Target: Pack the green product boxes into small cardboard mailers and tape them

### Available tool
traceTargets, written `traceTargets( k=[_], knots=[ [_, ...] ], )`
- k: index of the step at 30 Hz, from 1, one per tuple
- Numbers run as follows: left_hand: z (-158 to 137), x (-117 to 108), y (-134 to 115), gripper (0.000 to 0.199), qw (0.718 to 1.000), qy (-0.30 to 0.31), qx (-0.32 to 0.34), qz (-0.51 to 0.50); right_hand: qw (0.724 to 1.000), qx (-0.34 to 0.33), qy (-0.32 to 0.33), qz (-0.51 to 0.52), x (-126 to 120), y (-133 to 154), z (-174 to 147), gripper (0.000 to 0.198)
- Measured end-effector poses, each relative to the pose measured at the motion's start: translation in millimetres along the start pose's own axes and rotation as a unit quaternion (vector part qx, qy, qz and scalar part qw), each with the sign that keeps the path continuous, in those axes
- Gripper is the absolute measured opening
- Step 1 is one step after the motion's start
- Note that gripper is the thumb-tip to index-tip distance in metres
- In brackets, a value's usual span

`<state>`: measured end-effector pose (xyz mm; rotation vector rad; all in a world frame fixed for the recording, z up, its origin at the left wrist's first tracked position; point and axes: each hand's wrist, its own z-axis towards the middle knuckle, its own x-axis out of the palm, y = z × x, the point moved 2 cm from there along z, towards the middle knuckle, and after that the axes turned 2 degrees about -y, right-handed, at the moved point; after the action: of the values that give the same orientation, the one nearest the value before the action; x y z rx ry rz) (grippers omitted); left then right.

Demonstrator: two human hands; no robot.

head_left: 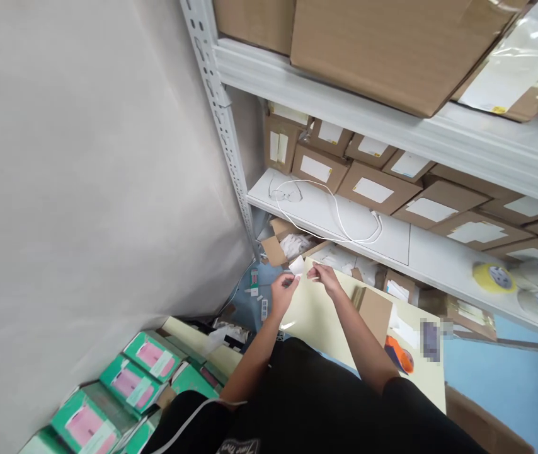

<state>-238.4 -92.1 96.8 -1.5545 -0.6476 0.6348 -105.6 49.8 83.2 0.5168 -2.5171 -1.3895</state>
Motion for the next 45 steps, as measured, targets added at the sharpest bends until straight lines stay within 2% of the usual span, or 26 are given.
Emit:
traceTargets(
  k=[4,8,11,13,15,17,19,22,26,30,31,34,38,45],
  knots=[
    [-10,38,3,0.014,0.984,0.133,0.084,0.079,0.998,0.014,-0.019,0.063,-32,-24,-67,0.046],
    [-33,87,6,0.003,0.938,0.260,0.159,0.165,0.982,-0.012,-0.151,0.116,-68,-45,-99,0.038],
    [-52,121,8,0.026,0.896,0.355,0.190,0.189,0.956,-0.030,-0.250,0.150,-103,-60,-107,0.041],
    [-63,139,13,0.044,0.889,0.386,0.167,0.179,0.943,-0.033,-0.286,0.166,-128,-68,-112,0.042],
    [-71,153,24,0.043,0.913,0.371,0.090,0.143,0.939,-0.030,-0.297,0.171,-152,-74,-118,0.043],
    [-79,166,39,0.036,0.937,0.338,-0.016,0.086,0.946,-0.017,-0.275,0.172,-171,-80,-125,0.044],
    [-89,180,55,0.039,0.941,0.319,-0.103,0.035,0.955,-0.002,-0.240,0.176,-185,-87,-131,0.045],
    [-104,201,73,0.042,0.937,0.308,-0.163,0.013,0.958,0.006,-0.223,0.183,-203,-101,-136,0.045],
    [-127,226,91,0.039,0.942,0.277,-0.178,0.055,0.954,0.004,-0.263,0.144,-235,-125,-136,0.040],
    [-150,246,114,0.036,0.940,0.258,-0.190,0.121,0.958,0.021,-0.285,0.041,-273,-153,-130,0.024],
    [-155,250,120,0.034,0.938,0.252,-0.194,0.139,0.955,0.022,-0.296,0.020,-282,-159,-128,0.025],
    [-168,263,138,0.027,0.930,0.230,-0.204,0.203,0.946,0.020,-0.323,-0.005,-303,-174,-123,0.046],
    [-175,276,151,0.021,0.920,0.202,-0.200,0.270,0.947,0.033,-0.316,-0.048,-316,-186,-117,0.051],
    [-181,285,150,0.018,0.896,0.212,-0.185,0.344,0.952,0.057,-0.294,-0.060,-322,-203,-114,0.045]
  ],
)
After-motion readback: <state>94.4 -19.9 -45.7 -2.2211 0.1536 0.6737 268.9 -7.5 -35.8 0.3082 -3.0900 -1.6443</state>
